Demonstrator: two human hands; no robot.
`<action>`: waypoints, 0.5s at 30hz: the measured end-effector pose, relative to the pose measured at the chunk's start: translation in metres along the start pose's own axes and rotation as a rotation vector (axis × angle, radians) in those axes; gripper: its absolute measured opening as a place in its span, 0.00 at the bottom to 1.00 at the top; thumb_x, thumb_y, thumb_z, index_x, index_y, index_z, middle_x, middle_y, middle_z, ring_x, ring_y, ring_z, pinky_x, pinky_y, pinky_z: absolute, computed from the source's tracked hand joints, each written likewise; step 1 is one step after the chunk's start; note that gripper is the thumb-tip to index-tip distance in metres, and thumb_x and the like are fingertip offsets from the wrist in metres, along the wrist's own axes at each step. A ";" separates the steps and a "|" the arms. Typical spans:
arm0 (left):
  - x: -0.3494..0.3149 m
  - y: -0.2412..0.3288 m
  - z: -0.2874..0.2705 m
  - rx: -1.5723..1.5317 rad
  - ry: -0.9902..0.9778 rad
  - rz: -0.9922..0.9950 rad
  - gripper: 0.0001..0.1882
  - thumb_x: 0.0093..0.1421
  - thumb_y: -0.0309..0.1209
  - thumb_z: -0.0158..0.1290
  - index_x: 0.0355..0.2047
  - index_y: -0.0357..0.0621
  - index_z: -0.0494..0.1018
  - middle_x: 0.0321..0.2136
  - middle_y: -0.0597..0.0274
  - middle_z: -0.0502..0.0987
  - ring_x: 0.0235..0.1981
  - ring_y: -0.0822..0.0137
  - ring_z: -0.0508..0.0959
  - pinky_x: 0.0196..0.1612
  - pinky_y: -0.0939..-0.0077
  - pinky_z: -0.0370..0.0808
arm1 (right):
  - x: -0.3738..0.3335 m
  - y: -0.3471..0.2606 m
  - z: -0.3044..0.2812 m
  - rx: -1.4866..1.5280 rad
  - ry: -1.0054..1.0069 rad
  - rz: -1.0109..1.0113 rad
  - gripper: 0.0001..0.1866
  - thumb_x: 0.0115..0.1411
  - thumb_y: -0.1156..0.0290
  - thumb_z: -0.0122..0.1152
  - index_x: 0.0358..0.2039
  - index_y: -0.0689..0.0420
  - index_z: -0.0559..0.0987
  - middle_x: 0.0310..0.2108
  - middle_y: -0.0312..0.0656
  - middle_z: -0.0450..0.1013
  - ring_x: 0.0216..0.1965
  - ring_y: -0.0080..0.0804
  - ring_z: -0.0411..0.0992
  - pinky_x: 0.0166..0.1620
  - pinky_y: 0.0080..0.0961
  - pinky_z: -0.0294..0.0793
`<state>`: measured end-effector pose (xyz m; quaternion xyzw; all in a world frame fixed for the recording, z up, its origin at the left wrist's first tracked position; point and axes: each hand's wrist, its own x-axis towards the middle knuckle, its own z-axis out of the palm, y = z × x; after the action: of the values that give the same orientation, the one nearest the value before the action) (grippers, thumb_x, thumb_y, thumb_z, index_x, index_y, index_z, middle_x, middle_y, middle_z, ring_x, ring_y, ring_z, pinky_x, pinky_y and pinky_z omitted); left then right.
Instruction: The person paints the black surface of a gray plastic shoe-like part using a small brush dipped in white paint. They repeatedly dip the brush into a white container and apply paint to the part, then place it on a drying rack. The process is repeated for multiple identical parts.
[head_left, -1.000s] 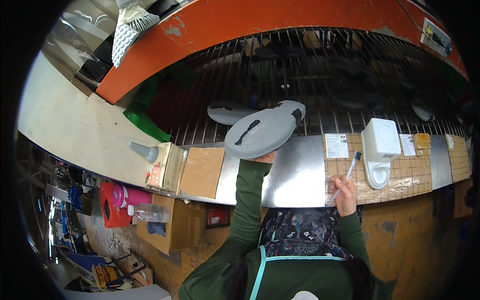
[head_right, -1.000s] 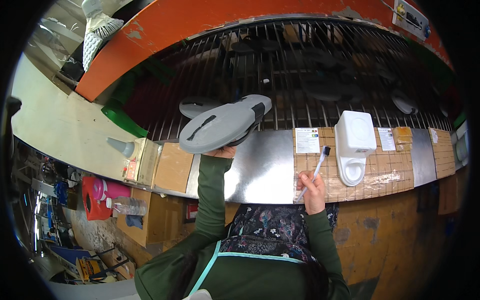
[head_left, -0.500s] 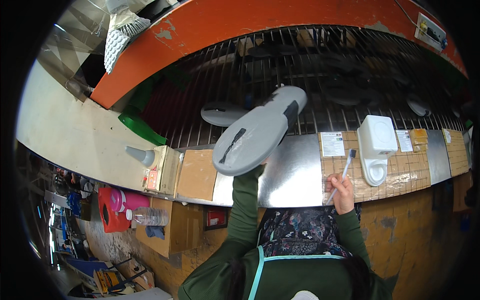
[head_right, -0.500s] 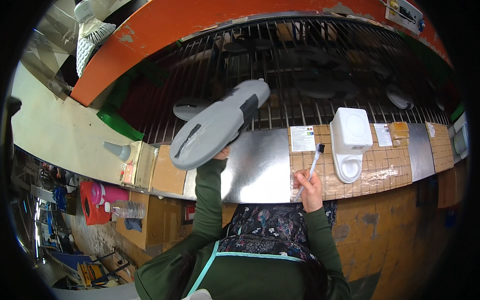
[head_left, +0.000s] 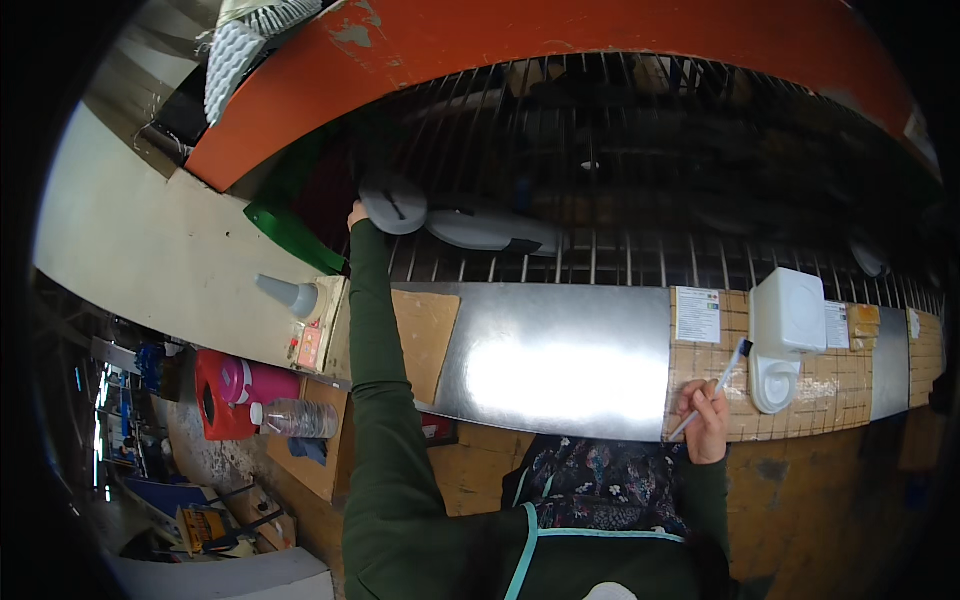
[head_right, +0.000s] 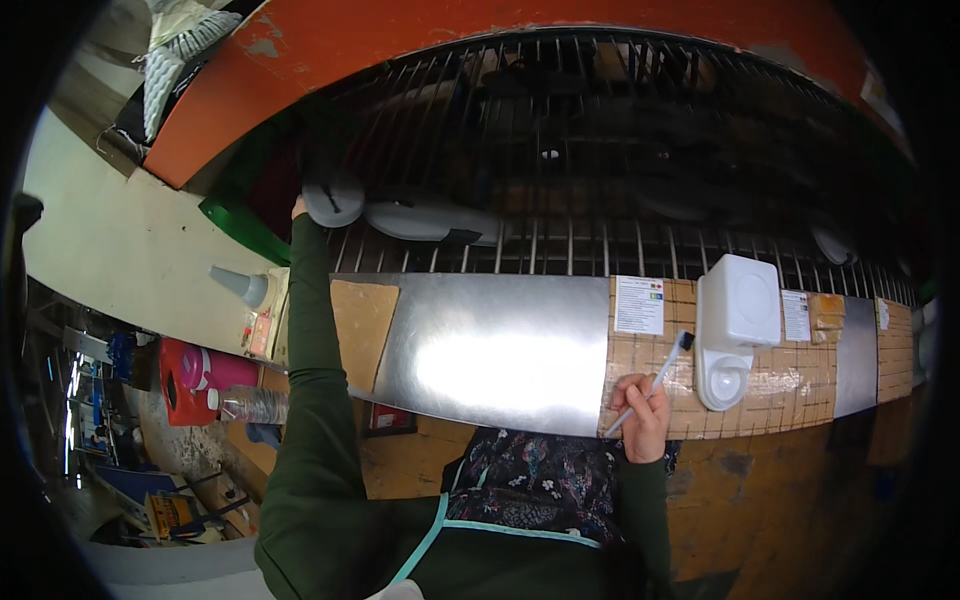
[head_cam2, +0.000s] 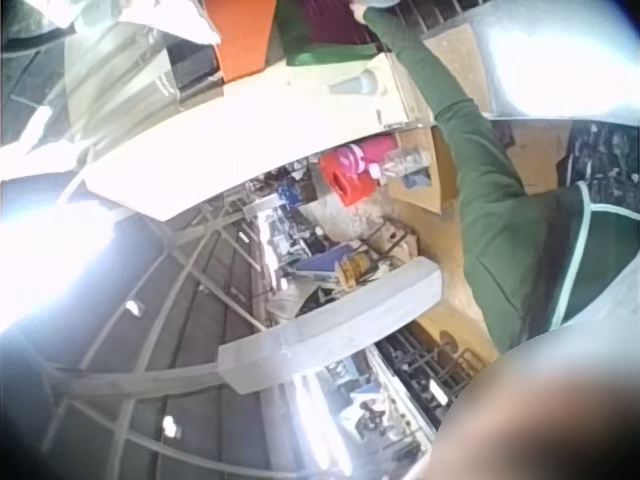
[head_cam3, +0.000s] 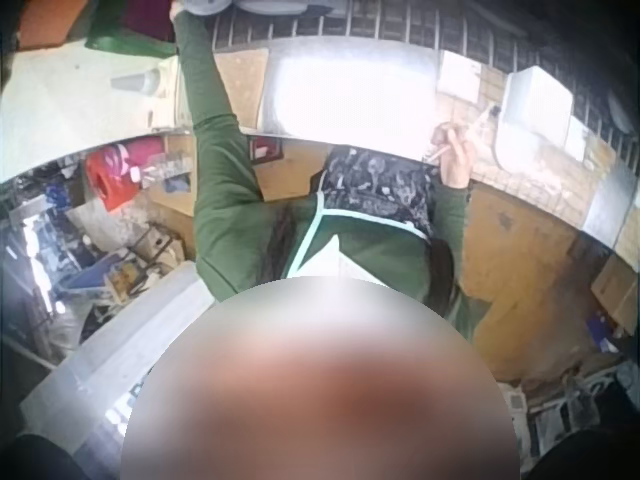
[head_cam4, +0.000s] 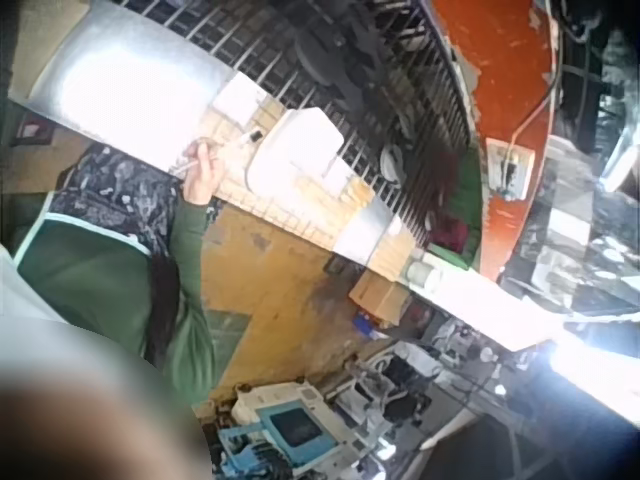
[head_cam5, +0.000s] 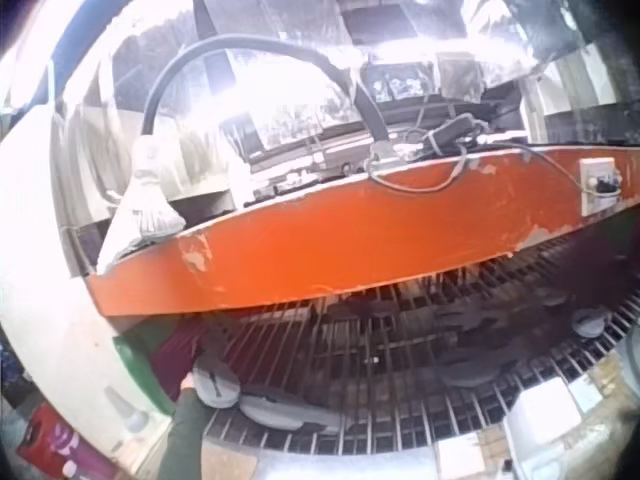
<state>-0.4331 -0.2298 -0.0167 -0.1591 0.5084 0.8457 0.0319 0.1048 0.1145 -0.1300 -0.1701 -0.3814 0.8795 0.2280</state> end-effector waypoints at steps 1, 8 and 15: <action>0.010 -0.002 -0.003 -0.015 0.036 -0.008 0.24 0.67 0.47 0.44 0.47 0.38 0.74 0.45 0.53 0.76 0.45 0.60 0.76 0.49 0.68 0.73 | 0.000 0.000 -0.001 0.004 -0.001 -0.003 0.10 0.62 0.75 0.56 0.30 0.50 0.64 0.34 0.42 0.71 0.32 0.27 0.67 0.37 0.24 0.67; 0.063 -0.019 -0.041 -0.151 0.237 -0.003 0.24 0.65 0.49 0.46 0.46 0.39 0.74 0.44 0.53 0.76 0.46 0.59 0.76 0.50 0.66 0.72 | 0.000 -0.003 -0.001 -0.027 0.008 -0.011 0.12 0.60 0.72 0.58 0.31 0.50 0.62 0.33 0.42 0.68 0.28 0.27 0.66 0.31 0.22 0.65; 0.094 -0.030 -0.071 -0.223 0.375 0.005 0.25 0.64 0.50 0.48 0.46 0.39 0.74 0.44 0.53 0.76 0.46 0.59 0.75 0.51 0.64 0.71 | 0.000 -0.003 0.004 -0.013 0.091 -0.024 0.14 0.60 0.71 0.60 0.31 0.50 0.60 0.31 0.43 0.67 0.25 0.28 0.65 0.28 0.24 0.66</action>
<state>-0.4993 -0.2867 -0.1016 -0.3150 0.4092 0.8523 -0.0832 0.1033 0.1143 -0.1247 -0.2069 -0.3783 0.8656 0.2545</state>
